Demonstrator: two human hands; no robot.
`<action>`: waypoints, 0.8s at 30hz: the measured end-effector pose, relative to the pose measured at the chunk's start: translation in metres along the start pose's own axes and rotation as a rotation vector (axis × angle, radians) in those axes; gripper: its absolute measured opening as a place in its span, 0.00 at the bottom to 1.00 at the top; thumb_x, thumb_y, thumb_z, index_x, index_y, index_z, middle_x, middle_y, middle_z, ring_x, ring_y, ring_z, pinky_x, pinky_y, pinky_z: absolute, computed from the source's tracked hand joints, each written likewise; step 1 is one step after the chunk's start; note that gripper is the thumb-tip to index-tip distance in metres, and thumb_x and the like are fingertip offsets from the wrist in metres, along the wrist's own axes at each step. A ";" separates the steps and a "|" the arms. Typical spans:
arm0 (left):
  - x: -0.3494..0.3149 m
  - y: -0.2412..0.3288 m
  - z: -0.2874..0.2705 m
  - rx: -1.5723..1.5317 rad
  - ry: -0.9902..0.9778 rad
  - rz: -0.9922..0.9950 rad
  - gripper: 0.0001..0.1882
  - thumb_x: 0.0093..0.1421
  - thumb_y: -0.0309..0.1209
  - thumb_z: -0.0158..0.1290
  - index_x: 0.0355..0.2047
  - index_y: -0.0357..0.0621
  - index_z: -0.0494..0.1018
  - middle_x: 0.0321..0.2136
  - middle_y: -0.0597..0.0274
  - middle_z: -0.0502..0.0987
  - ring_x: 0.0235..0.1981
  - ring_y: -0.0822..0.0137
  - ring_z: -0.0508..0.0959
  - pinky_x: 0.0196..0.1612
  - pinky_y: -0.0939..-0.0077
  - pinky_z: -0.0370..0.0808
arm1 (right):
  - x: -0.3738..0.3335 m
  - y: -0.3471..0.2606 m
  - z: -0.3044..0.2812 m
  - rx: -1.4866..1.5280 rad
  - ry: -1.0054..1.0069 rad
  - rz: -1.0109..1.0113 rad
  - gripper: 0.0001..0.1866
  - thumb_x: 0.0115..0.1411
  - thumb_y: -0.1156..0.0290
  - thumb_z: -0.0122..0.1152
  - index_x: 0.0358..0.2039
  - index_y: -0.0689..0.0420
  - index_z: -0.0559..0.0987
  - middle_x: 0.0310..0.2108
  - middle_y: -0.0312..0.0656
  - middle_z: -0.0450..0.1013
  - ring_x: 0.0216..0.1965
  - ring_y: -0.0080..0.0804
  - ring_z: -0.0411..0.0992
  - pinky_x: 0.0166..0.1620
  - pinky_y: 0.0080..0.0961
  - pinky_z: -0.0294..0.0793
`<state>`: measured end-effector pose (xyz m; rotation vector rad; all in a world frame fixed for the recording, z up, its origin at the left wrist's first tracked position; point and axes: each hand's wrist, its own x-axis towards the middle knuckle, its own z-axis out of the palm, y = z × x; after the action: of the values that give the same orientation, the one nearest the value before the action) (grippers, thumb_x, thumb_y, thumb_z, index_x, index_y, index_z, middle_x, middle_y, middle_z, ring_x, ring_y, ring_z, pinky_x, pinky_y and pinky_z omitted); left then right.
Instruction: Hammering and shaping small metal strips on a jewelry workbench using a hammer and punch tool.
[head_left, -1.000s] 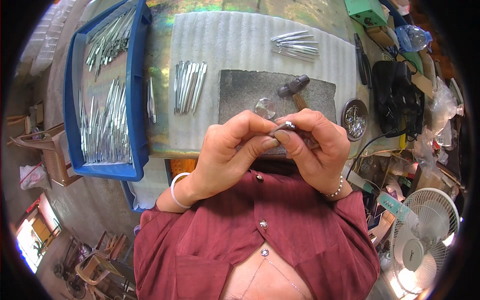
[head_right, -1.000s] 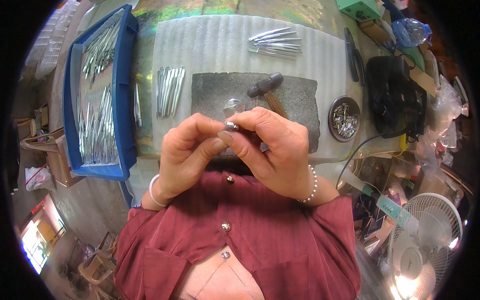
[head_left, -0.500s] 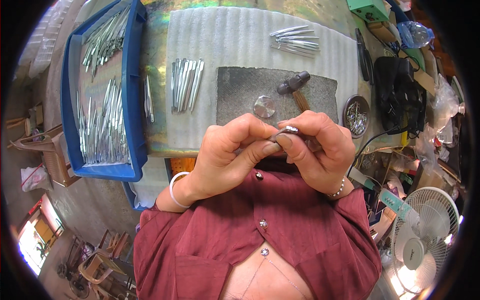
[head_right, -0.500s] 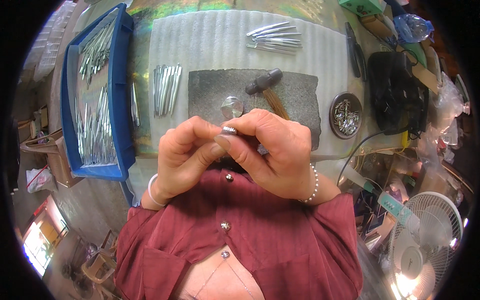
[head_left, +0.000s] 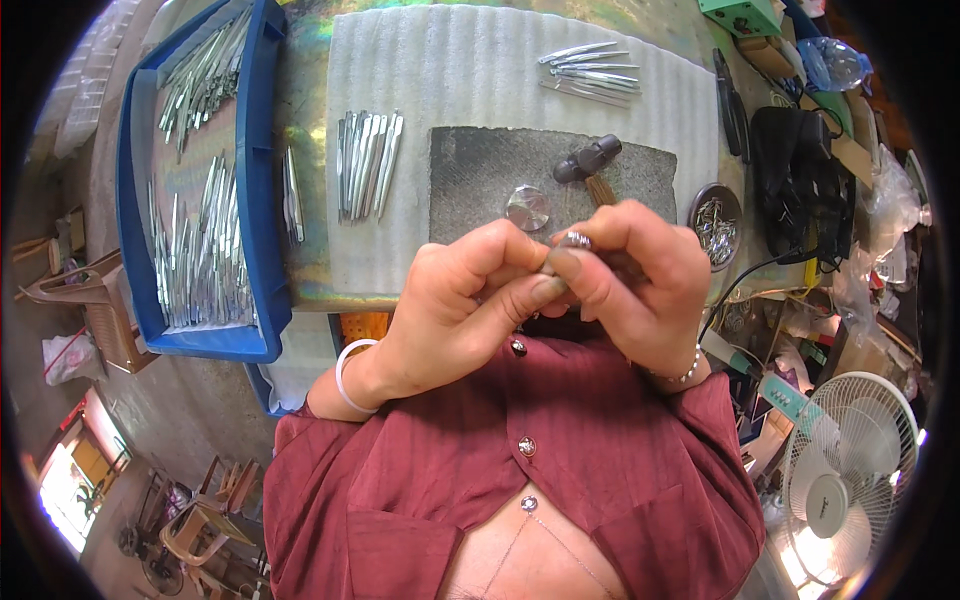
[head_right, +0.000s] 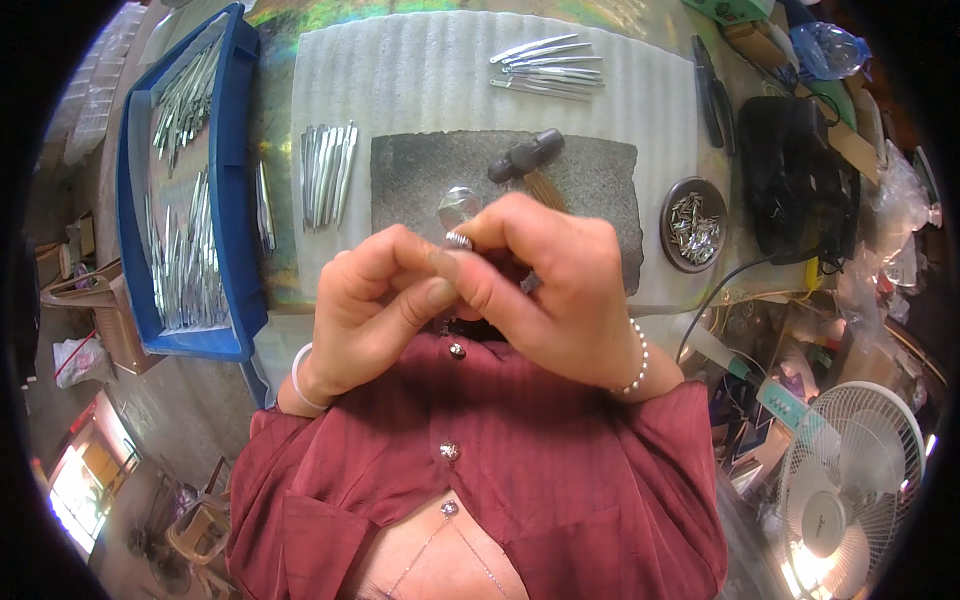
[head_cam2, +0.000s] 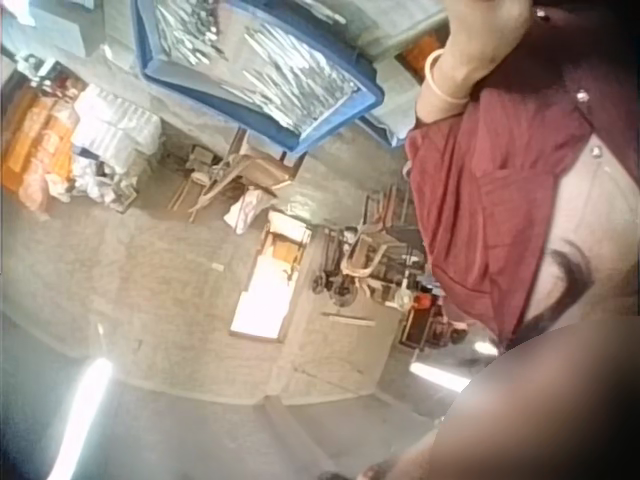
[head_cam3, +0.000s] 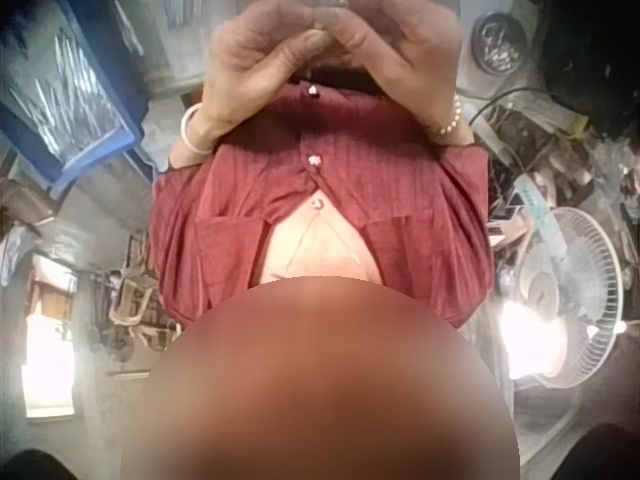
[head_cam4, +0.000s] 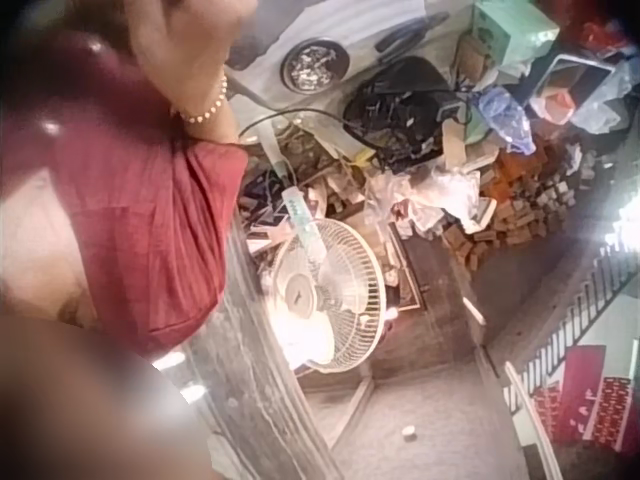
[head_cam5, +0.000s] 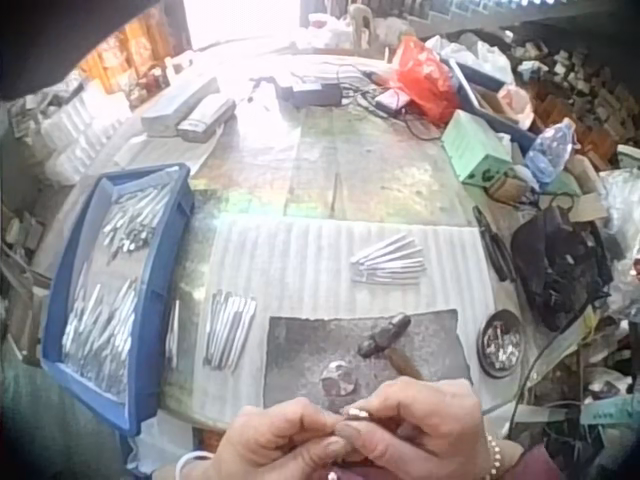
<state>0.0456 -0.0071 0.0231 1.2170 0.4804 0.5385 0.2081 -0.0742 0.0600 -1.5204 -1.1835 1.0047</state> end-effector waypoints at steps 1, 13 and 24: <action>0.001 0.000 0.001 -0.073 0.005 -0.059 0.04 0.60 0.22 0.52 0.33 0.34 0.69 0.25 0.60 0.78 0.27 0.77 0.77 0.30 0.84 0.74 | 0.002 0.000 0.000 0.000 -0.003 0.007 0.06 0.55 0.76 0.62 0.28 0.63 0.74 0.19 0.39 0.72 0.18 0.20 0.71 0.21 0.15 0.69; 0.021 0.020 -0.017 -0.035 -0.113 -0.391 0.07 0.61 0.29 0.52 0.33 0.37 0.69 0.21 0.66 0.75 0.19 0.81 0.74 0.21 0.90 0.70 | 0.023 0.033 0.004 0.695 -0.034 0.434 0.09 0.58 0.70 0.60 0.23 0.58 0.73 0.16 0.34 0.68 0.10 0.13 0.59 0.12 0.09 0.54; 0.027 0.017 -0.019 -0.059 -0.178 -0.421 0.11 0.61 0.34 0.53 0.31 0.39 0.67 0.18 0.66 0.74 0.14 0.77 0.75 0.14 0.88 0.71 | 0.017 0.038 0.007 0.784 0.014 0.416 0.07 0.58 0.70 0.58 0.25 0.57 0.74 0.16 0.31 0.67 0.10 0.11 0.56 0.12 0.09 0.53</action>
<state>0.0528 0.0280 0.0326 1.0576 0.5458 0.0837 0.2133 -0.0607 0.0209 -1.1293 -0.3568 1.5028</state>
